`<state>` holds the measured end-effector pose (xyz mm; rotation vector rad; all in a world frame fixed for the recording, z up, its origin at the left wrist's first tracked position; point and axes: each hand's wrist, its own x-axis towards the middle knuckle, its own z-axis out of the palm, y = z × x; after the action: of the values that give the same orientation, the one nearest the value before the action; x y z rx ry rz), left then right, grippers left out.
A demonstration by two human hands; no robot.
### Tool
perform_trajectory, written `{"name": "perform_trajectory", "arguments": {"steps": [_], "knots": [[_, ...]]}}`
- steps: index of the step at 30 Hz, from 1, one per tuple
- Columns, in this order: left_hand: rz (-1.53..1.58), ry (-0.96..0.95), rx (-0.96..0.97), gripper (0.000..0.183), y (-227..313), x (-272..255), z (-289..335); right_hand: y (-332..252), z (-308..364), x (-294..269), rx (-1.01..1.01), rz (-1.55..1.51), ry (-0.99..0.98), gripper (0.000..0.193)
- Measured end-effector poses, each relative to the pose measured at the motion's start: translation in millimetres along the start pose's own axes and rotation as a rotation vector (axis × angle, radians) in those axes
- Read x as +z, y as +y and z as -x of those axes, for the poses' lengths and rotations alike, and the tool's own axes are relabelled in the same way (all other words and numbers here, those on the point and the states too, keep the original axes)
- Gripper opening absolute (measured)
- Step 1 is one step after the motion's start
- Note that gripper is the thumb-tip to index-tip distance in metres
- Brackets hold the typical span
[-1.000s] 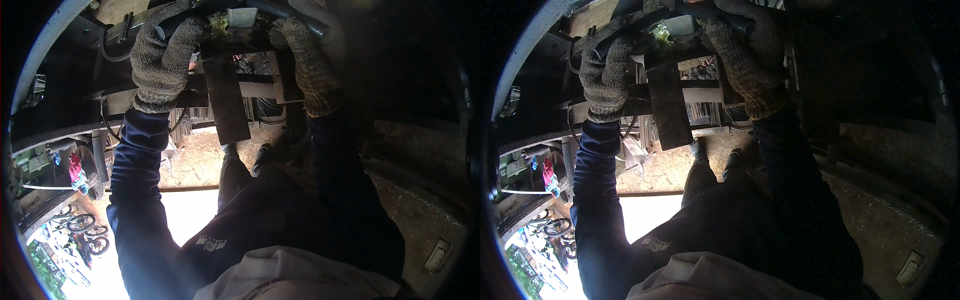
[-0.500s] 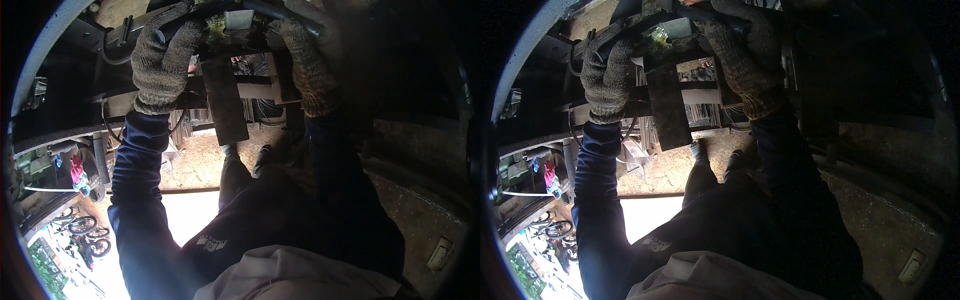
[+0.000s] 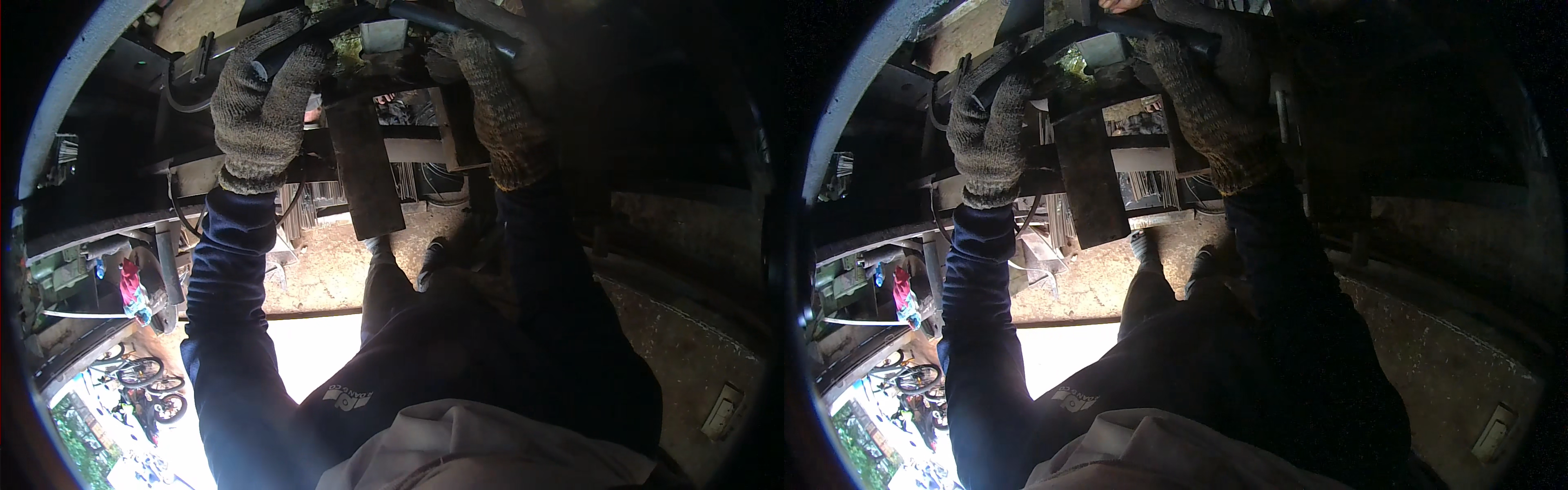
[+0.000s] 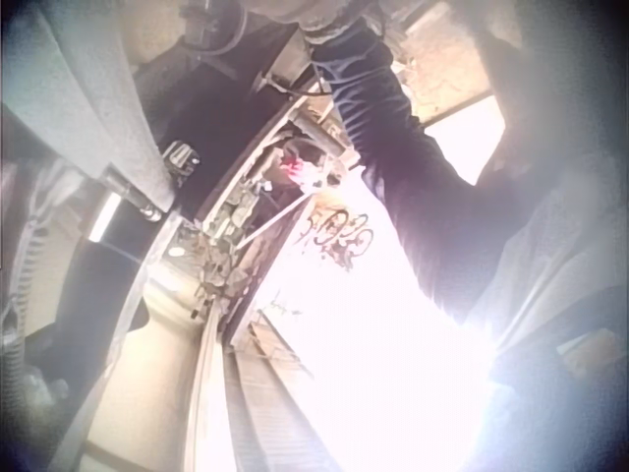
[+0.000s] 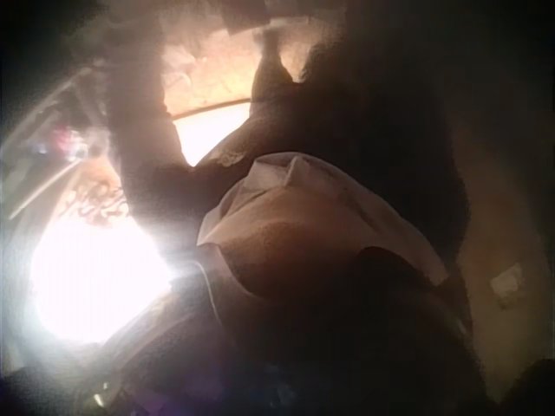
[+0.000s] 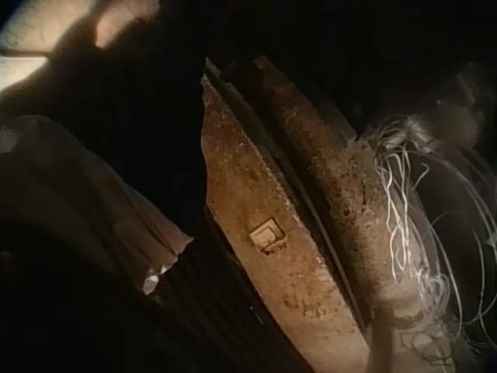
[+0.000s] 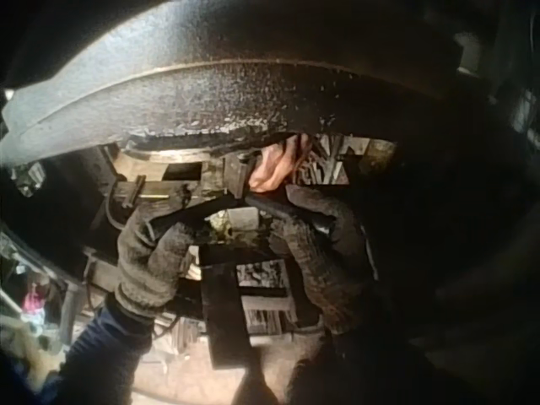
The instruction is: The person bends a metal rod using a manual bending machine while wearing gloves, while another person helps stabilize the rod.
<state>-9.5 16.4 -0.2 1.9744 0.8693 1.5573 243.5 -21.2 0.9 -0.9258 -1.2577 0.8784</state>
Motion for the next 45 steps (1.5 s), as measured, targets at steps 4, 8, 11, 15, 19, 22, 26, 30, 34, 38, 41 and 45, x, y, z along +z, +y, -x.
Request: {"name": "perform_trajectory", "arguments": {"steps": [4, 8, 11, 15, 19, 22, 26, 30, 34, 38, 41, 45], "knots": [[-0.028, 0.013, 0.058, 0.035, -1.7, -0.2, -0.8, -3.3, 3.6, 11.9, -0.066, -0.256, 0.013, 0.042], [-0.036, 0.021, -0.052, 0.037, 4.5, -0.8, 1.5, -7.8, 6.9, 15.9, -0.057, -0.293, 0.012, 0.040], [-0.049, 0.015, -0.040, 0.039, 3.7, -0.8, -0.2, 6.3, 1.3, 9.6, -0.107, -0.341, -0.035, 0.039], [-0.100, 0.022, -0.027, 0.040, 0.1, -3.1, 1.9, 5.1, -2.2, 12.6, -0.204, -0.306, -0.058, 0.040], [-0.143, -0.010, -0.006, 0.040, 0.0, -6.6, 2.7, -4.6, 2.7, 11.6, -0.041, -0.325, -0.043, 0.042], [-0.241, -0.019, 0.148, 0.040, -5.7, -6.7, -1.9, -3.6, 0.5, 12.9, -0.124, -0.267, -0.027, 0.041], [0.007, 0.003, -0.097, 0.038, 5.5, 0.6, 1.8, 3.7, 2.5, 9.6, -0.136, -0.190, 0.027, 0.039], [-0.156, -0.012, 0.041, 0.038, 1.0, -6.6, 0.7, -1.7, 0.9, 11.6, -0.121, -0.180, -0.029, 0.039], [-0.189, 0.004, 0.166, 0.039, -3.9, -0.1, -3.8, 27.0, -26.9, -2.0, -0.556, -0.069, -0.201, 0.044], [-0.099, -0.005, -0.008, 0.037, 4.6, -7.5, 3.5, 14.2, -2.6, 7.9, -0.240, -0.160, -0.081, 0.045], [-0.156, -0.011, 0.060, 0.037, 1.1, -3.3, -0.3, 5.9, -0.7, 3.5, -0.226, -0.182, -0.066, 0.043], [-0.134, 0.027, 0.064, 0.037, -6.6, -2.9, 2.5, 5.5, -0.3, 4.6, -0.221, -0.182, -0.036, 0.043]]}}
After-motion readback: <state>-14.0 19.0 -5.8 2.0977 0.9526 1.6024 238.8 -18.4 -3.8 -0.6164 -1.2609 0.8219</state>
